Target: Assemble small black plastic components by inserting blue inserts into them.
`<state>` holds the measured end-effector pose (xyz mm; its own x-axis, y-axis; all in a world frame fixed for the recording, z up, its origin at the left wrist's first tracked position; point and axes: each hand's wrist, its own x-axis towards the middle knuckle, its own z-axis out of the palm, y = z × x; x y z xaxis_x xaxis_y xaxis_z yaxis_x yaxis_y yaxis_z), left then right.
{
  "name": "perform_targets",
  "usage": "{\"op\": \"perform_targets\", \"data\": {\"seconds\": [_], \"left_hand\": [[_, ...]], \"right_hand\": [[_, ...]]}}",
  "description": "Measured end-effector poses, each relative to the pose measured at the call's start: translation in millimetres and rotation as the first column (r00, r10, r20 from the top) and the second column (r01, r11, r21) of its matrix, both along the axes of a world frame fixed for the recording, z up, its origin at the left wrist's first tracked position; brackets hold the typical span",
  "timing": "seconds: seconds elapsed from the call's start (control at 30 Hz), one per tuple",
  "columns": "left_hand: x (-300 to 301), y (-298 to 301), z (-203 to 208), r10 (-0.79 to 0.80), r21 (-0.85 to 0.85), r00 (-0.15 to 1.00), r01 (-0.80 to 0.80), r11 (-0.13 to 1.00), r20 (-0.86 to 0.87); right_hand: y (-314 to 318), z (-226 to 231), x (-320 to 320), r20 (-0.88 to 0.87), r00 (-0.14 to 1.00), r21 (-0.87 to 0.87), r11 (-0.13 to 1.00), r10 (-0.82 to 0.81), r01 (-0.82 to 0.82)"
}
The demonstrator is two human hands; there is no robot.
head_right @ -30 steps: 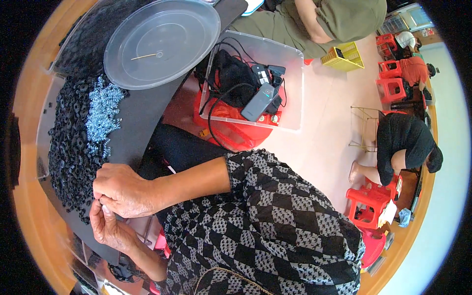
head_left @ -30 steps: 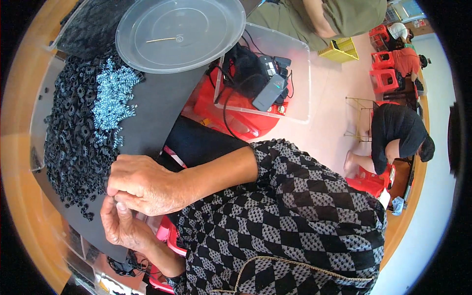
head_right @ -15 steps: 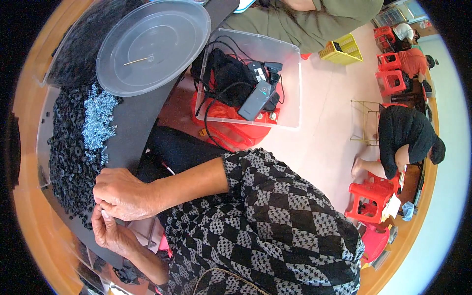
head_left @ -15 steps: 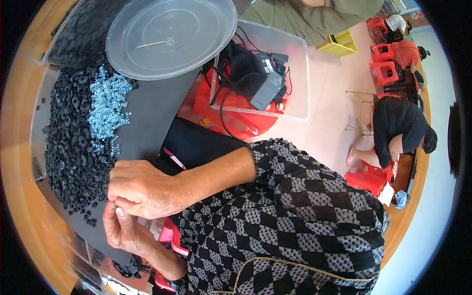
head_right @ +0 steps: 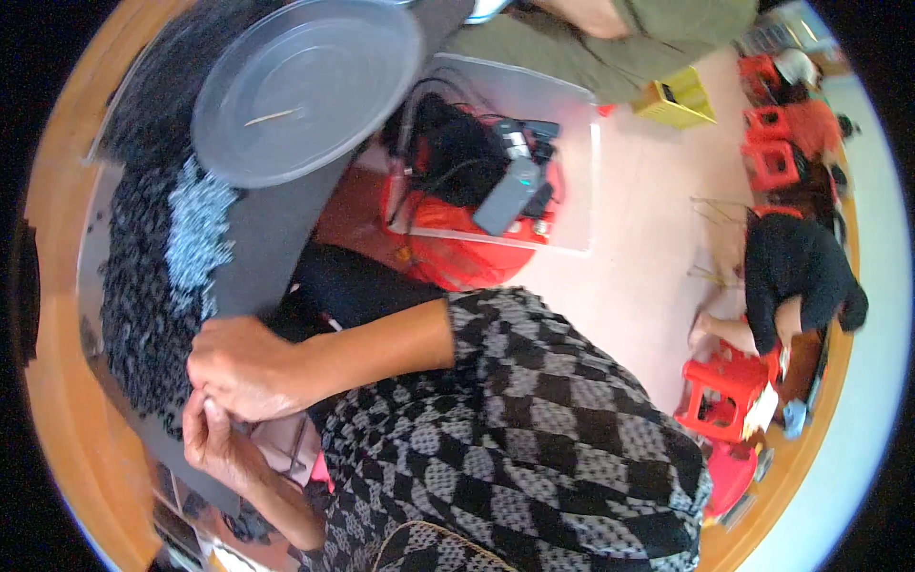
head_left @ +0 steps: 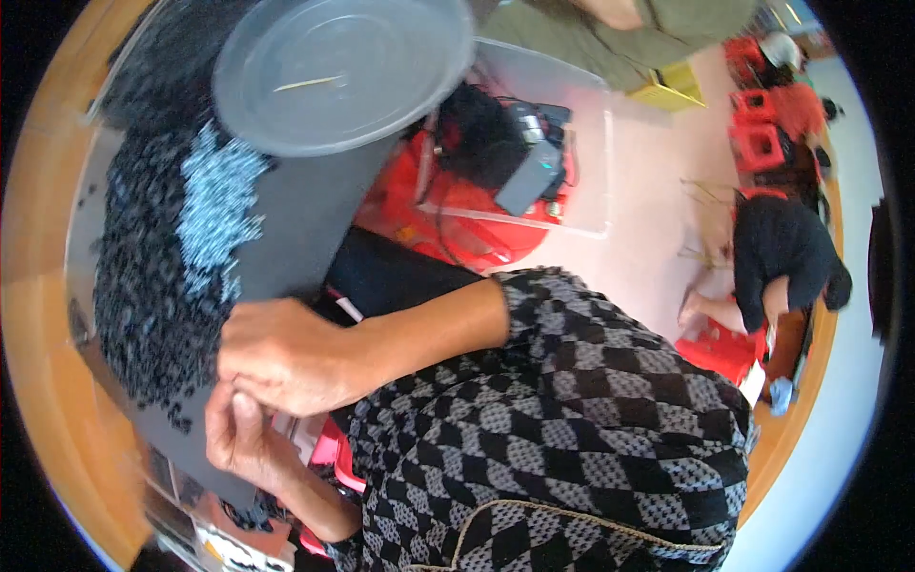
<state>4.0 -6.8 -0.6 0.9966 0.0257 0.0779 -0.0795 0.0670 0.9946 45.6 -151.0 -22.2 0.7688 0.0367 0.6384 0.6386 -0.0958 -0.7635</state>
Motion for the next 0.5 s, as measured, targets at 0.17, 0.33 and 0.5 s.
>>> {"op": "perform_targets", "data": {"seconds": [0.17,0.33,0.5], "left_hand": [[-6.0,-1.4,-6.3,0.096,0.011,0.988,-0.095,0.995,-0.121],[-0.8,0.3,-3.9,-0.026,-0.132,0.995,0.014,0.991,-0.093],[0.2,-4.2,-3.5,0.011,-0.191,0.997,-0.025,0.981,-0.074]], "right_hand": [[-16.6,7.3,-5.5,-0.329,0.926,0.109,0.982,0.184,-0.156],[-22.9,24.4,-4.6,-0.55,0.767,0.212,0.944,0.329,-0.253],[-19.5,26.7,-2.9,-0.462,0.841,0.054,0.956,0.281,-0.29]]}}
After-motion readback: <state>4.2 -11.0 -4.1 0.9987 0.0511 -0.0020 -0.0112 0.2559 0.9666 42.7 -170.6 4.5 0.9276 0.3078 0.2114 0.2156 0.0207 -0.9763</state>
